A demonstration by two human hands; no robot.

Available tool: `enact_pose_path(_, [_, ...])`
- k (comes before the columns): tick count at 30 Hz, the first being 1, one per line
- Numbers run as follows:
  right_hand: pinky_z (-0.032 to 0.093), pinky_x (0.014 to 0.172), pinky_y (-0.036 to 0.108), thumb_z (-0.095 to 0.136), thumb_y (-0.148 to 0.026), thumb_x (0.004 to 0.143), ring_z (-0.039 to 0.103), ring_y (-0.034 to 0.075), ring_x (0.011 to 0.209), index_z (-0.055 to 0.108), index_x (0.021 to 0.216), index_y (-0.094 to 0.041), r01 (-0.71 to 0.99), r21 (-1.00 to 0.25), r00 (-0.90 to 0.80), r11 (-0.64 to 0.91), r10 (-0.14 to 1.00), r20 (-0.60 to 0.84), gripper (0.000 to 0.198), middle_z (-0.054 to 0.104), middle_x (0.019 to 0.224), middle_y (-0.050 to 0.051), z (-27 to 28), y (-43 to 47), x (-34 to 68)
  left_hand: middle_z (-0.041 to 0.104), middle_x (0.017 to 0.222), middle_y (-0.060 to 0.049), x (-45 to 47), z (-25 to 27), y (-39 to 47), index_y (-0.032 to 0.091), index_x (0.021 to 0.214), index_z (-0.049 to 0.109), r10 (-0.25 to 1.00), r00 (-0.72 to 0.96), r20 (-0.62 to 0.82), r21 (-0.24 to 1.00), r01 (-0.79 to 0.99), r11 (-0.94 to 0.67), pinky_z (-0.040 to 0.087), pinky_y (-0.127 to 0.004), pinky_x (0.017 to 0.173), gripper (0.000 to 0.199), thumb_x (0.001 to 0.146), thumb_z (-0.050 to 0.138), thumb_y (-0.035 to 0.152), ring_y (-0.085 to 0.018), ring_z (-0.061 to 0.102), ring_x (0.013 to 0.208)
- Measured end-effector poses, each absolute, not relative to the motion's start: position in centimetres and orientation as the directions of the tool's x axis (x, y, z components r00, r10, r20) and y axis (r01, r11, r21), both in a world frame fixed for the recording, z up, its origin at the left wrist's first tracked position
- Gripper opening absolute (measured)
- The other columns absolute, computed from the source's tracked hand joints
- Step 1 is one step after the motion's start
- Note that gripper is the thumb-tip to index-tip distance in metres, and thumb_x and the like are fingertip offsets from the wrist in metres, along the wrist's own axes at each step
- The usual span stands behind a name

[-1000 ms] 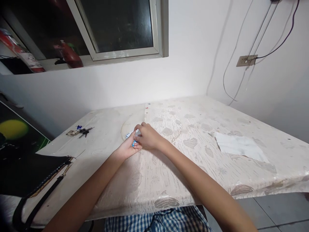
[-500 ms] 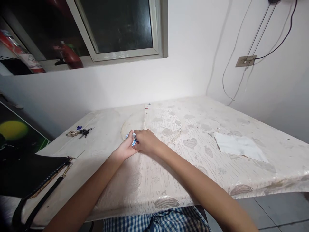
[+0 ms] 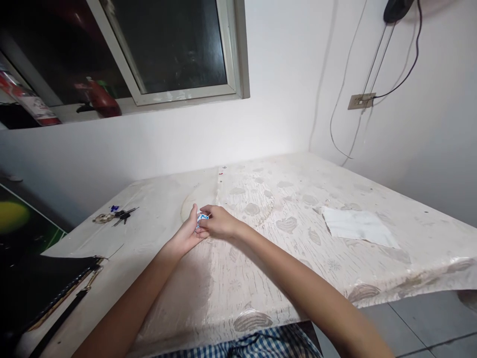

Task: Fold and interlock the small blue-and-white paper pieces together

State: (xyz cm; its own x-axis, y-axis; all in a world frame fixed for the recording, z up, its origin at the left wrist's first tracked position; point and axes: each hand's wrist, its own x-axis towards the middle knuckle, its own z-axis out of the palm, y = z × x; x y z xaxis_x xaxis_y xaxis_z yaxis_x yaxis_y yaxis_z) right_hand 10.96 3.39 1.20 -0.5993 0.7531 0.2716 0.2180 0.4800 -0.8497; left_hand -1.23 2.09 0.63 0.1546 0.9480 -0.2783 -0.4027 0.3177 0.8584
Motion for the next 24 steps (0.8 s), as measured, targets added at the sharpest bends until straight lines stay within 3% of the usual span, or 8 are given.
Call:
enact_pose_path(3, [0.04, 0.059, 0.02, 0.049, -0.006, 0.065, 0.053, 0.01, 0.066, 0.059, 0.094, -0.013, 0.147, -0.873, -0.555, 0.465, 0.769, 0.317, 0.031, 0.061, 0.08, 0.002, 1.1, 4.2, 10.9, 0.036, 0.045, 0.007, -1.5, 0.6, 2.0, 0.016, 0.073, 0.049, 0.966, 0.186, -0.179, 0.941, -0.253, 0.224, 0.015, -0.014, 0.032, 0.039, 0.079, 0.045, 0.054, -0.002, 0.025, 0.029])
enact_pose_path(8, [0.041, 0.061, 0.021, 0.048, -0.001, 0.062, 0.055, 0.011, 0.064, 0.063, 0.084, -0.013, 0.118, -0.89, -0.544, 0.44, 0.779, 0.313, 0.03, 0.061, 0.069, 0.0, 1.0, 4.7, 12.1, 0.055, 0.058, -0.001, -2.3, 0.4, 2.6, 0.016, 0.082, 0.054, 0.997, 0.074, 0.013, 0.999, -0.039, -0.01, 0.035, -0.019, 0.041, 0.032, 0.081, 0.047, 0.047, -0.012, 0.051, 0.045])
enact_pose_path(12, [0.042, 0.064, 0.023, 0.052, -0.003, 0.061, 0.055, 0.012, 0.066, 0.063, 0.079, -0.013, 0.143, -0.923, -0.402, 0.358, 0.873, 0.277, 0.024, 0.062, 0.072, 0.001, -0.9, 5.0, 14.2, 0.06, 0.069, -0.003, -2.5, 0.2, 2.7, 0.016, 0.077, 0.06, 0.967, -0.052, 0.25, 0.967, 0.059, -0.247, 0.04, -0.018, 0.06, 0.018, 0.082, 0.05, 0.029, -0.012, 0.055, 0.063])
enact_pose_path(15, [0.042, 0.065, 0.025, 0.052, -0.006, 0.063, 0.054, 0.012, 0.065, 0.064, 0.08, -0.014, 0.222, -0.903, -0.348, 0.368, 0.895, 0.279, 0.022, 0.062, 0.073, 0.002, -2.6, 4.9, 15.1, 0.058, 0.073, -0.002, -2.1, 0.0, 1.9, 0.018, 0.073, 0.063, 0.931, 0.086, 0.354, 0.89, 0.276, -0.364, 0.036, -0.018, 0.064, 0.012, 0.079, 0.054, 0.024, -0.013, 0.05, 0.068])
enact_pose_path(19, [0.041, 0.066, 0.026, 0.049, -0.007, 0.065, 0.051, 0.014, 0.067, 0.065, 0.083, -0.017, 0.388, -0.777, -0.35, 0.496, 0.859, 0.373, 0.026, 0.061, 0.077, 0.002, -3.1, 4.3, 15.2, 0.056, 0.076, -0.002, -1.4, -0.1, 0.9, 0.021, 0.075, 0.064, 0.884, 0.241, 0.4, 0.769, 0.436, -0.467, 0.034, -0.019, 0.065, 0.01, 0.077, 0.055, 0.02, -0.014, 0.048, 0.072])
enact_pose_path(24, [0.04, 0.062, 0.025, 0.047, -0.009, 0.07, 0.05, 0.013, 0.062, 0.064, 0.092, -0.016, 0.437, -0.725, -0.419, 0.533, 0.833, 0.361, 0.029, 0.06, 0.075, 0.003, -2.4, 3.7, 15.4, 0.058, 0.074, -0.002, -1.4, -0.2, 0.7, 0.022, 0.084, 0.064, 0.891, 0.257, 0.375, 0.768, 0.453, -0.453, 0.035, -0.021, 0.063, 0.013, 0.079, 0.051, 0.024, -0.015, 0.048, 0.068])
